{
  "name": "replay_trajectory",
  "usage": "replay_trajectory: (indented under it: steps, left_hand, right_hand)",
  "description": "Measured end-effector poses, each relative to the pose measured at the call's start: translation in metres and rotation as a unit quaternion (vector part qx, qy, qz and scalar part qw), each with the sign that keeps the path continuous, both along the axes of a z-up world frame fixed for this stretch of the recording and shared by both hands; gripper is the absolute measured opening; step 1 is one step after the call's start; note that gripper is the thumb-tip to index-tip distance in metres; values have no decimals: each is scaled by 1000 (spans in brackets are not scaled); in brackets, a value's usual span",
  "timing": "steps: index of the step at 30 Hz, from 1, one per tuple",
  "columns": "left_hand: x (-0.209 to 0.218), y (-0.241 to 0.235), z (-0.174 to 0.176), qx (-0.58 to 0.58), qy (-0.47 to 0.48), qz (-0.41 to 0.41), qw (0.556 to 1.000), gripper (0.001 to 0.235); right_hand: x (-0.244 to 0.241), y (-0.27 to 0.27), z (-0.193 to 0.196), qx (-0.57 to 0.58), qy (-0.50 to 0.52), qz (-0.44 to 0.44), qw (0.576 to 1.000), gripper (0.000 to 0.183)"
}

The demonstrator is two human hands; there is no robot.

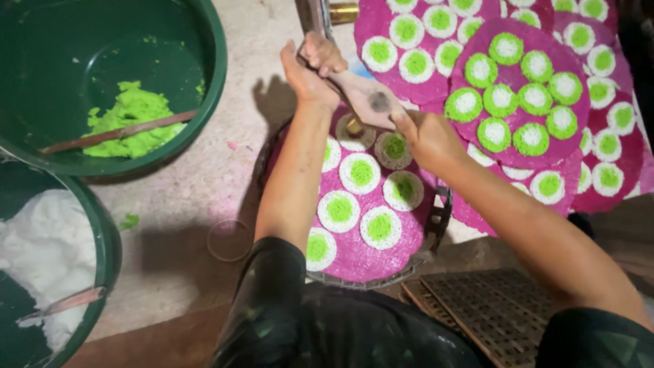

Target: The person prepares traditional sweets by scooping white and green dough into a metal mold, pressing it into shapes onto pink paper circles, and then arranging the finished pieces on a table next to a large pot.

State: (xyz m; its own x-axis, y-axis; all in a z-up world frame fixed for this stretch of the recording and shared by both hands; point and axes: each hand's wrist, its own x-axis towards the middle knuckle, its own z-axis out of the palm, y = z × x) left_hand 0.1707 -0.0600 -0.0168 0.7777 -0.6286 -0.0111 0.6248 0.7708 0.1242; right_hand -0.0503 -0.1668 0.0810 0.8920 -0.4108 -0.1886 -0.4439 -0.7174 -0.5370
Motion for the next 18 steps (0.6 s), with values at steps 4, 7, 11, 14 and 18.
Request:
replay_trajectory:
  steps: [4,7,11,14,18]
  left_hand:
    - [-6,-7,-15,32,38,23,998,40]
    - [-7,-20,-6,25,42,57,997,35]
    - [8,-11,13,14,24,-9,1000,46]
    - [0,11,9,146,21,-87,985,65]
    - [-18,20,-24,440,-104,-220,864,104]
  right_hand:
    - [2,-1,8,-8,99,-17,995,64]
    - [2,-5,9,-58,43,-4,997,60]
    - [7,-10,-4,-17,25,-39,999,62]
    - [-2,-15,-12,20,-31,-13,999,63]
    - [-14,-25,-19,51,-71,-21,996,61]
